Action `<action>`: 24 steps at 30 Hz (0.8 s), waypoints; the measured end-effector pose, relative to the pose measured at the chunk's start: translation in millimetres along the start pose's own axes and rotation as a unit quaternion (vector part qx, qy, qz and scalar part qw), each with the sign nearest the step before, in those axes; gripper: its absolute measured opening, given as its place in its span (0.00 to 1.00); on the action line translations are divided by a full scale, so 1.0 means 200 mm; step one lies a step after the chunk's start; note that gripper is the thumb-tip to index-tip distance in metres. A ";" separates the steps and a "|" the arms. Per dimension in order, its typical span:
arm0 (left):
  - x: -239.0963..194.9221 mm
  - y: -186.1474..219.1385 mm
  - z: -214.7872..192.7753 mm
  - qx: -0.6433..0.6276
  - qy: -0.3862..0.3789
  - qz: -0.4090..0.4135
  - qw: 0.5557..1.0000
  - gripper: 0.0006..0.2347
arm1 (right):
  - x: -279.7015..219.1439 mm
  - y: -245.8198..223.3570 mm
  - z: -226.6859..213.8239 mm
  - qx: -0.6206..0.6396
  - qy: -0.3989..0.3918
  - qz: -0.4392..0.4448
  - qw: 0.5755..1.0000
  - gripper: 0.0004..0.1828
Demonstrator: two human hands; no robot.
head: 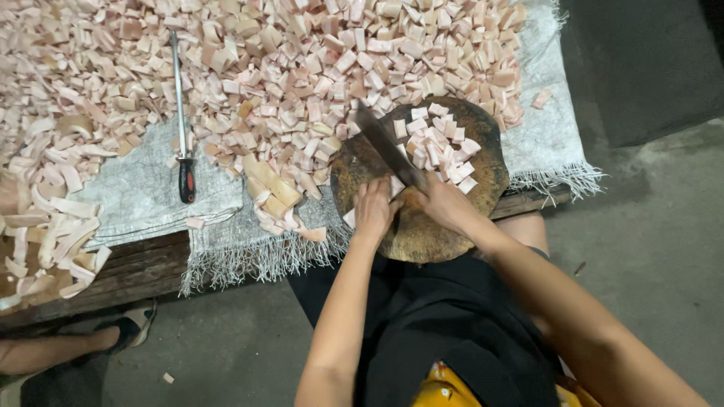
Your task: The person sits on the floor and uses a large knife to chop strips of pale meat into small cubes on a round wooden cutting board. The chopped pieces accumulate on a white cloth spread over a low wooden table.
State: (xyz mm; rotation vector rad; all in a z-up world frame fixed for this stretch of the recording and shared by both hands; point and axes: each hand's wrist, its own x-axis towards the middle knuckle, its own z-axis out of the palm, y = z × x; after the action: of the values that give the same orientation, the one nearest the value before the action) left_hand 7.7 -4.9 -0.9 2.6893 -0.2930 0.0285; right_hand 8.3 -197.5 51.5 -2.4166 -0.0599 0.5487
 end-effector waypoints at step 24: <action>0.02 -0.10 0.15 0.020 -0.010 -0.018 1.000 0.11 | -0.59 -0.02 0.02 -0.019 -0.043 0.016 0.999 0.21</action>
State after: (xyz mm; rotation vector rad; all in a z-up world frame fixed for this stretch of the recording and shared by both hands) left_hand 16.1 -0.1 -36.8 2.7354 -0.2535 -0.0031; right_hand -99.6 -212.1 95.1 -2.4336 -0.0678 0.6716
